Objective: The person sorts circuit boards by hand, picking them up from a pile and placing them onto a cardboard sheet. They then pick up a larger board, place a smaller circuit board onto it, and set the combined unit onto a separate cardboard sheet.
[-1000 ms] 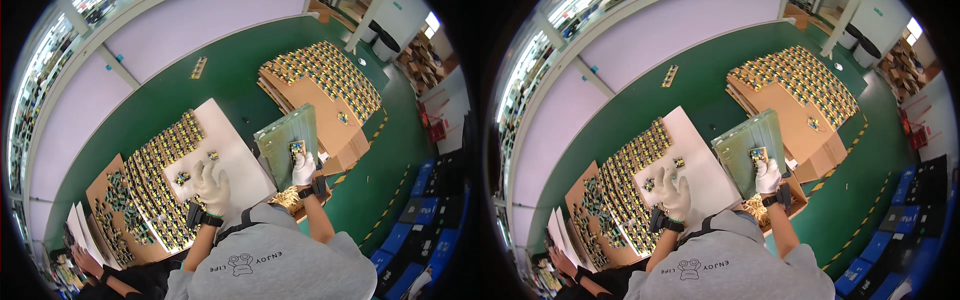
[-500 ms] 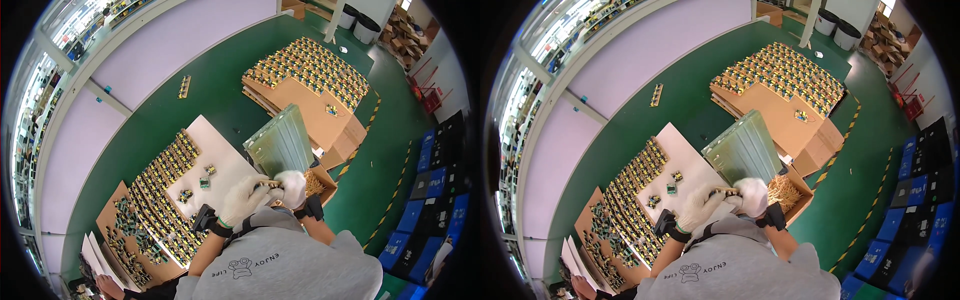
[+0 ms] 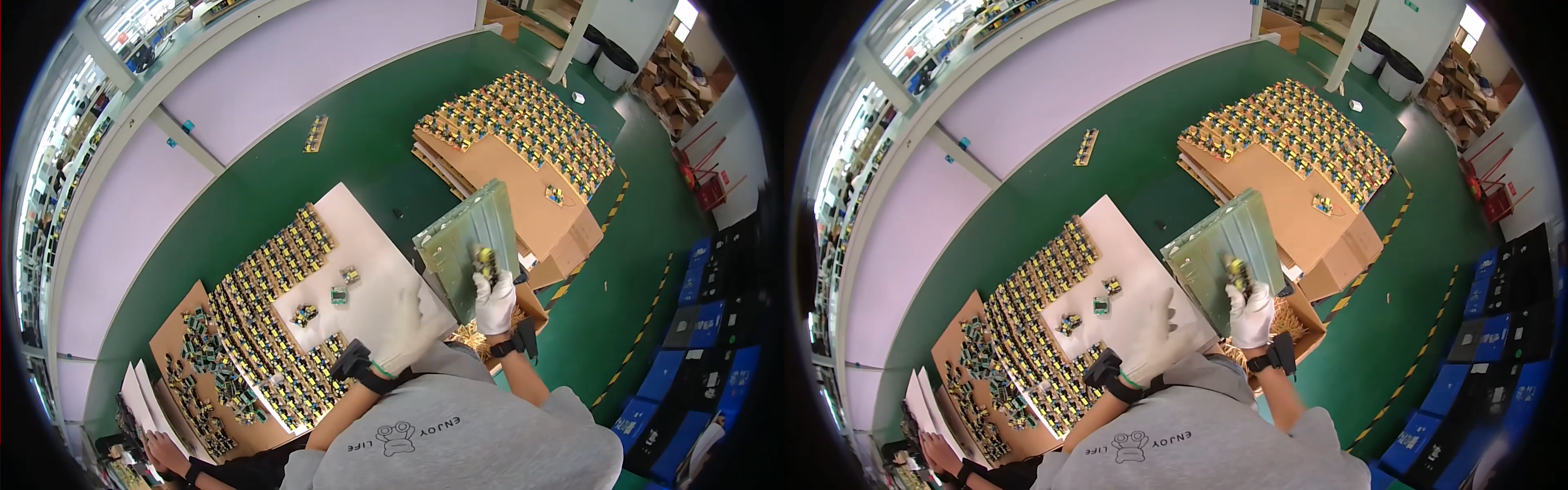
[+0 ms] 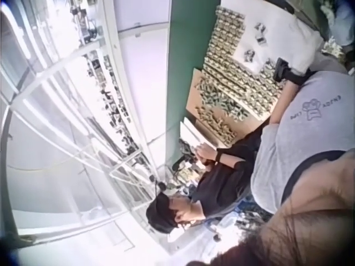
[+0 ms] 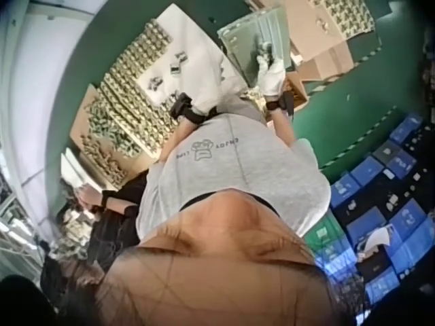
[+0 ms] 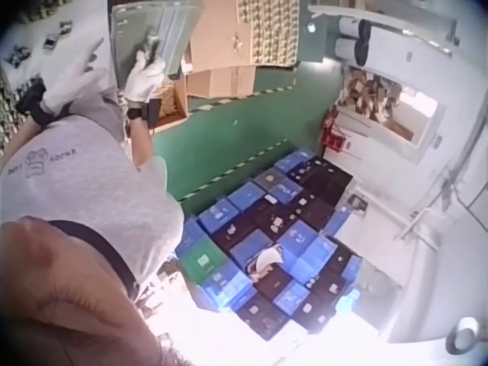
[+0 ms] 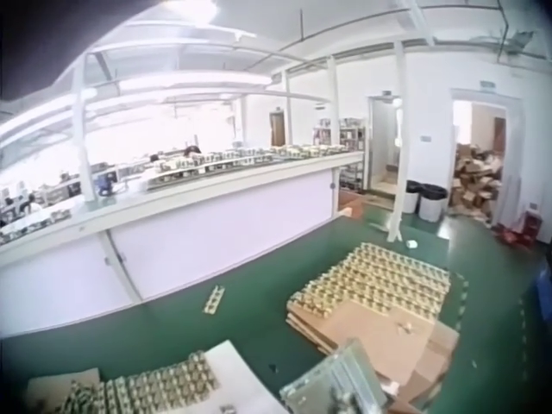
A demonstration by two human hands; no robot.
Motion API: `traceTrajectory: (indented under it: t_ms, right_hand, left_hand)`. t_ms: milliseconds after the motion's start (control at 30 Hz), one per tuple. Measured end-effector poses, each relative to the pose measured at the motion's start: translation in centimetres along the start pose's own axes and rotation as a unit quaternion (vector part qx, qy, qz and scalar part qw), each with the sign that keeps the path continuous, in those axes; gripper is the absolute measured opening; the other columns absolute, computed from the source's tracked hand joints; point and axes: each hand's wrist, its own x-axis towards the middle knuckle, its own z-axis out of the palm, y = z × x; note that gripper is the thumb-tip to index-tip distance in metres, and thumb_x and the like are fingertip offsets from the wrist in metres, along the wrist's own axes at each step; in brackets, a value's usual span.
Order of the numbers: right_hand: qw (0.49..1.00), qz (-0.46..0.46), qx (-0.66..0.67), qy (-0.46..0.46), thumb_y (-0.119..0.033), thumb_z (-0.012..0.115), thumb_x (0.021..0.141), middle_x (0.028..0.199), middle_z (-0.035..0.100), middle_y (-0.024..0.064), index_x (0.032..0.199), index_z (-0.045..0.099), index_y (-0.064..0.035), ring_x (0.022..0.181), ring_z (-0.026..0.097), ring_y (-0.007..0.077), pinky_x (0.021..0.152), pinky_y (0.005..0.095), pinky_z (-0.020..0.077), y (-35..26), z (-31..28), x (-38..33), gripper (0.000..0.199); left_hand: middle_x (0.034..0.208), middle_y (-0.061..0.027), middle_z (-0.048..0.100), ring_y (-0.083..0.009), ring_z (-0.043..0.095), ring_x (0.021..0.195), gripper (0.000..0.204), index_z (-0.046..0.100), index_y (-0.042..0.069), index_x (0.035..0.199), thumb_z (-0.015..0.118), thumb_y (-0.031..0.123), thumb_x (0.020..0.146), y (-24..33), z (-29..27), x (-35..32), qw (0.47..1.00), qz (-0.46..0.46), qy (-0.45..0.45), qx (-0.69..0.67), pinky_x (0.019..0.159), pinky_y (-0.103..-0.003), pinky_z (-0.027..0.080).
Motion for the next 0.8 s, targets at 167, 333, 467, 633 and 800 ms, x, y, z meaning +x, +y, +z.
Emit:
traceTrajectory:
  t_ms: [167, 333, 467, 633, 800]
  right_hand:
    - [0.992, -0.064, -0.108, -0.029, -0.017, 0.066, 0.079, 0.076, 0.054, 0.0165, 0.090, 0.052, -0.0025, 0.071, 0.054, 0.0378, 0.063, 0.0414, 0.0436, 1.8, 0.2, 0.0, 0.023]
    - [0.995, -0.028, -0.092, 0.025, -0.017, 0.061, 0.081, 0.077, 0.053, 0.0165, 0.089, 0.051, -0.0019, 0.072, 0.054, 0.0380, 0.065, 0.0416, 0.0438, 3.9, 1.5, 0.2, 0.020]
    - [0.994, -0.031, -0.105, 0.021, -0.019, 0.056, 0.083, 0.078, 0.052, 0.0177, 0.087, 0.051, -0.0012, 0.074, 0.053, 0.0395, 0.067, 0.0430, 0.0432, 4.7, 1.7, 0.5, 0.019]
    - [0.992, -0.023, -0.121, 0.022, -0.022, 0.053, 0.086, 0.077, 0.053, 0.0185, 0.085, 0.050, -0.0015, 0.075, 0.053, 0.0403, 0.067, 0.0444, 0.0426, 4.9, 1.5, 0.8, 0.021]
    - [0.994, 0.027, -0.109, 0.012, -0.021, 0.050, 0.089, 0.074, 0.054, 0.0192, 0.084, 0.053, -0.0014, 0.072, 0.054, 0.0407, 0.066, 0.0447, 0.0432, 4.1, 1.3, 1.5, 0.021]
  left_hand:
    - [0.128, -0.0216, 0.039, -0.0331, 0.053, 0.104, 0.062, 0.039, 0.002, 0.130, 0.062, 0.031, 0.080, -2.6, -0.5, -0.1, 0.995, -0.001, 0.082, 0.049, 0.085, -0.038, 0.047]
    - [0.128, -0.0212, 0.039, -0.0328, 0.049, 0.110, 0.060, 0.041, 0.003, 0.129, 0.062, 0.032, 0.081, -3.3, -0.5, -0.2, 0.995, -0.024, 0.096, 0.026, 0.087, -0.038, 0.047]
    - [0.129, -0.0215, 0.038, -0.0320, 0.050, 0.110, 0.057, 0.044, 0.002, 0.126, 0.062, 0.032, 0.081, -2.2, -1.4, 0.5, 0.993, -0.075, 0.086, -0.040, 0.088, -0.038, 0.047]
    - [0.130, -0.0221, 0.039, -0.0316, 0.051, 0.108, 0.052, 0.047, 0.004, 0.123, 0.061, 0.031, 0.081, -1.4, -0.3, 0.1, 0.995, -0.074, 0.061, -0.018, 0.087, -0.038, 0.047]
    - [0.126, -0.0228, 0.043, -0.0324, 0.053, 0.101, 0.049, 0.050, 0.004, 0.120, 0.060, 0.031, 0.080, -1.5, 0.7, -0.2, 0.997, 0.010, 0.072, 0.029, 0.087, -0.038, 0.045]
